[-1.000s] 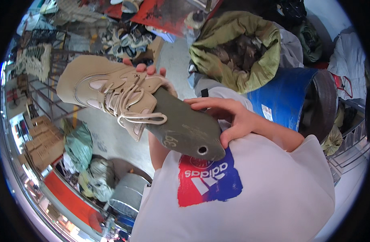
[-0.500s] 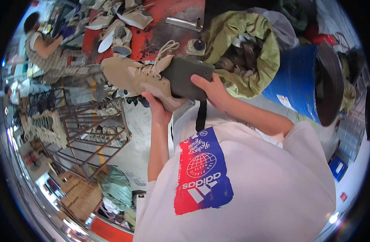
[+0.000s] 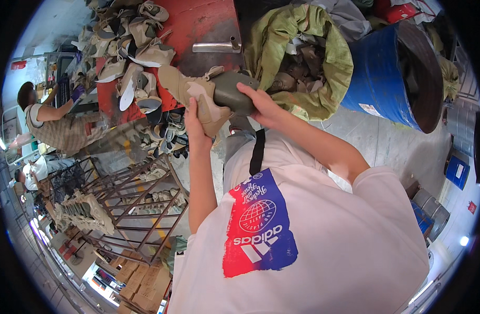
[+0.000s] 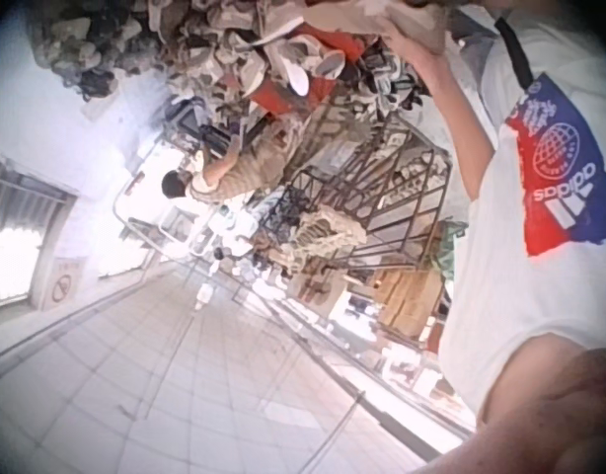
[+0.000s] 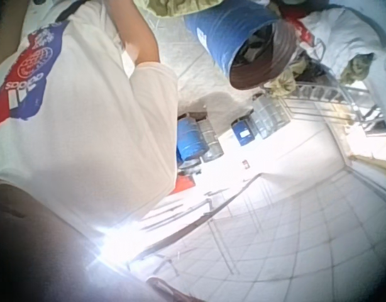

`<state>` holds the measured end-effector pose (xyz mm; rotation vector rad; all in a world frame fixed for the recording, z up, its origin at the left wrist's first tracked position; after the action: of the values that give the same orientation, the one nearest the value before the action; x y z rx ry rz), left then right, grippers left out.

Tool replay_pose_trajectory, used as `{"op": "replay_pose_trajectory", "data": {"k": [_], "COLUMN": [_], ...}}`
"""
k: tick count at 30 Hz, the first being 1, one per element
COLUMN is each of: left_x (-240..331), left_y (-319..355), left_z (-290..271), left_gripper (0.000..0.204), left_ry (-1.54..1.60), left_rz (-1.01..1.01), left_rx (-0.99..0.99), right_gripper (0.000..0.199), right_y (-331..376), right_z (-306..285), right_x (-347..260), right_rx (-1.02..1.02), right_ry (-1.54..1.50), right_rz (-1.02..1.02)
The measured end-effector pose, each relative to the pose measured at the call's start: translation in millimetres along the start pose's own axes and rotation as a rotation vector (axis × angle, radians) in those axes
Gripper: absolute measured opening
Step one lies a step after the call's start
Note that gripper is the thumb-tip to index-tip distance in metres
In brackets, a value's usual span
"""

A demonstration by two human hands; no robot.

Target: The person repeatedly picks up beige sneakers from a large sack, inserts a gray shoe tree into each shoe, and rubs the exterior with a metal tool. The person then removes the shoe tree and places the shoe on a red worktable. This cycle repeats for multiple shoes throughout the clip.

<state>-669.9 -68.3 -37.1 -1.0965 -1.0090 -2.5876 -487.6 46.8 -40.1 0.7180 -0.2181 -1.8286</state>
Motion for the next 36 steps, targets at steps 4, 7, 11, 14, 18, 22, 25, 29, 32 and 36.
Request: {"op": "replay_pose_trajectory", "data": {"k": [4,7,11,14,18,22,25,29,32,36], "left_x": [28.3,52.9,89.8,97.9,96.1,90.3,80.4,95.0,100.3,107.7], "left_y": [6.1,26.3,45.2,46.8,45.8,52.3,43.7,52.6,53.3,28.2], "left_z": [15.6,45.5,92.2,108.1,97.3,93.3,81.6,105.1,119.2,145.4], "left_gripper": [0.066,0.073,0.066,0.063,0.062,0.059,0.062,0.056,0.053,0.054], "left_ry": [-0.225,-0.578,-1.152,-1.281,-1.253,-1.141,-1.050,-1.208,-1.365,-1.591], "left_rz": [0.065,0.216,0.108,0.033,0.063,0.025,0.137,-0.015,-0.008,-0.151], "left_rx": [0.087,0.193,0.176,0.215,0.148,0.127,0.093,0.183,0.140,0.200], "right_gripper": [0.053,0.054,0.053,0.052,0.053,0.054,0.054,0.057,0.059,0.062], "right_y": [-10.9,-12.4,-9.0,-3.2,2.0,3.0,0.8,-5.1,-7.6,-24.3], "right_z": [5.8,5.2,12.8,20.1,18.6,13.0,9.3,7.7,10.6,-24.9], "right_x": [-5.0,-14.2,-29.7,-39.9,-42.7,-45.8,-46.6,-55.4,-67.4,-83.5], "right_rx": [-0.047,-0.082,-0.107,-0.097,-0.127,-0.126,-0.130,-0.105,-0.084,-0.069], "right_ry": [-0.101,-0.149,-0.203,-0.226,-0.253,-0.211,-0.201,-0.169,-0.176,0.023], "right_rz": [0.087,0.188,0.251,0.279,0.307,0.318,0.334,0.347,0.405,0.700]}}
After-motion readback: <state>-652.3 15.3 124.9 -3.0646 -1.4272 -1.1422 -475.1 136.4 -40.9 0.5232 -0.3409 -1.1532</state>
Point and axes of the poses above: each hand's wrist, its own y-axis away from the middle knuckle, its own z-axis out of the palm, x = y × z, the point moved 2 cm from there along -y, towards the middle knuckle, and after that the axes turned 8 degrees about -x, right-handed, at the moved point
